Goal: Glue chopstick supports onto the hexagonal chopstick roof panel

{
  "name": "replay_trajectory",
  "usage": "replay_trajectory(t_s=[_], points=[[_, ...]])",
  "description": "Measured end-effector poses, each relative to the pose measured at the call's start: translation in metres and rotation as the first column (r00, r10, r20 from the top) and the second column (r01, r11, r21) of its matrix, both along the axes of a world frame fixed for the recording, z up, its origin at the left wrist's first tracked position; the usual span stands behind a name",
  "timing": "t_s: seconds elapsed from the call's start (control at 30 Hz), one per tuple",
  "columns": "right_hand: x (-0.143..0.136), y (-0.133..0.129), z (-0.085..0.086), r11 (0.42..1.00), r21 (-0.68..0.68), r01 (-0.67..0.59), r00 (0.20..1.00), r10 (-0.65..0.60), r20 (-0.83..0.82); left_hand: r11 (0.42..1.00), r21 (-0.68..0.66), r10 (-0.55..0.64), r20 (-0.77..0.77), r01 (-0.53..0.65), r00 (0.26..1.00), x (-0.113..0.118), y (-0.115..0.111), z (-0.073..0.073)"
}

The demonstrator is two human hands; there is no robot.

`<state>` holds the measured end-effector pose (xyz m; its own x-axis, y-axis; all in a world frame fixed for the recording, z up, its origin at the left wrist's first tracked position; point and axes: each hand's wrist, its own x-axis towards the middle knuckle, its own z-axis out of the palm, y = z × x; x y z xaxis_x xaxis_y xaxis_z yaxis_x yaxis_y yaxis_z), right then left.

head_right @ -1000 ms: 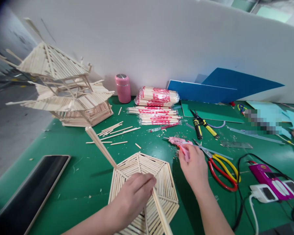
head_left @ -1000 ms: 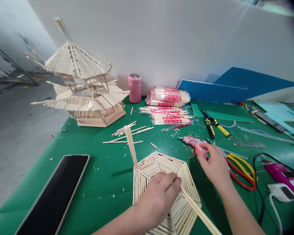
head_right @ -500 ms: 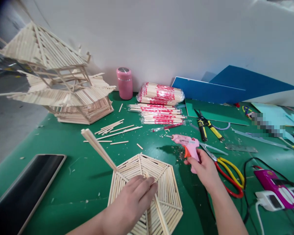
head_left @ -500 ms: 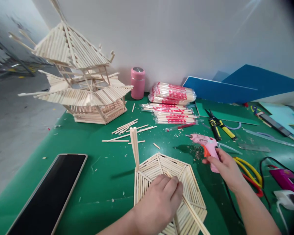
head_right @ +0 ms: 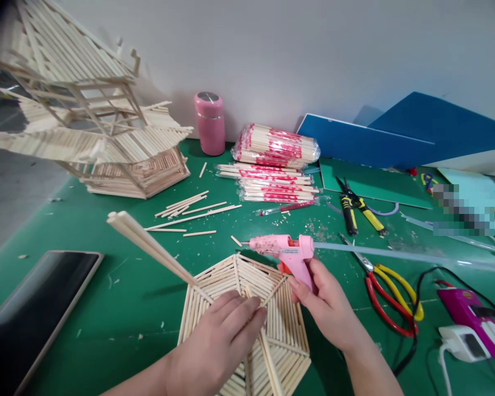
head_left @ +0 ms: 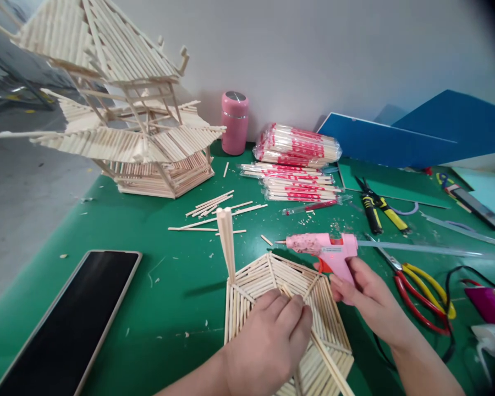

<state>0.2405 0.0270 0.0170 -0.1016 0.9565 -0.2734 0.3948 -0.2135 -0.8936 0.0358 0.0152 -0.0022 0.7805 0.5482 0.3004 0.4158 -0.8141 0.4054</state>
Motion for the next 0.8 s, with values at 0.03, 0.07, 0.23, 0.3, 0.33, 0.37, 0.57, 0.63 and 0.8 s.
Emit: replay_trajectory(t_s=[0.03,0.07,0.23,0.3,0.33,0.37,0.57,0.63,0.8], points=[[0.0009,-0.0021,-0.0018,1.0,0.003,-0.003,1.0,0.003,0.01,1.0,0.008,0.003,0.0,-0.003,1.0,0.0001,-0.0003,-0.0012],[0.0018,-0.0039,-0.0033,1.0,0.001,-0.012,1.0,0.012,0.021,1.0,0.022,0.008,0.001,-0.008,1.0,0.0001,-0.0006,-0.0025],[0.0031,-0.0092,-0.0068,0.998,-0.019,-0.058,0.994,0.06,0.095,0.997,0.067,0.032,-0.001,-0.032,0.999,0.0004,-0.0005,-0.0058],[0.0024,-0.0095,-0.0076,0.998,-0.02,-0.06,0.992,0.062,0.107,0.997,0.066,0.033,-0.01,-0.032,0.999,0.0003,-0.0002,-0.0052],[0.0021,-0.0094,-0.0081,0.998,-0.02,-0.061,0.992,0.063,0.11,0.998,0.063,0.032,-0.014,-0.031,0.999,0.0001,-0.0001,-0.0047],[0.0019,-0.0092,-0.0085,0.998,-0.023,-0.061,0.992,0.063,0.113,0.998,0.06,0.032,-0.019,-0.031,0.999,-0.0002,-0.0002,-0.0042],[0.0011,-0.0071,-0.0082,0.998,-0.019,-0.067,0.989,0.068,0.131,0.998,0.05,0.039,-0.031,-0.038,0.999,-0.0005,-0.0021,-0.0034],[0.0004,-0.0067,-0.0071,0.997,-0.021,-0.072,0.989,0.074,0.127,0.998,0.047,0.044,-0.031,-0.043,0.999,0.0002,-0.0021,-0.0026],[-0.0008,-0.0069,-0.0064,0.998,-0.029,-0.062,0.992,0.065,0.107,0.999,0.036,0.041,-0.041,-0.039,0.998,0.0018,-0.0009,-0.0004]])
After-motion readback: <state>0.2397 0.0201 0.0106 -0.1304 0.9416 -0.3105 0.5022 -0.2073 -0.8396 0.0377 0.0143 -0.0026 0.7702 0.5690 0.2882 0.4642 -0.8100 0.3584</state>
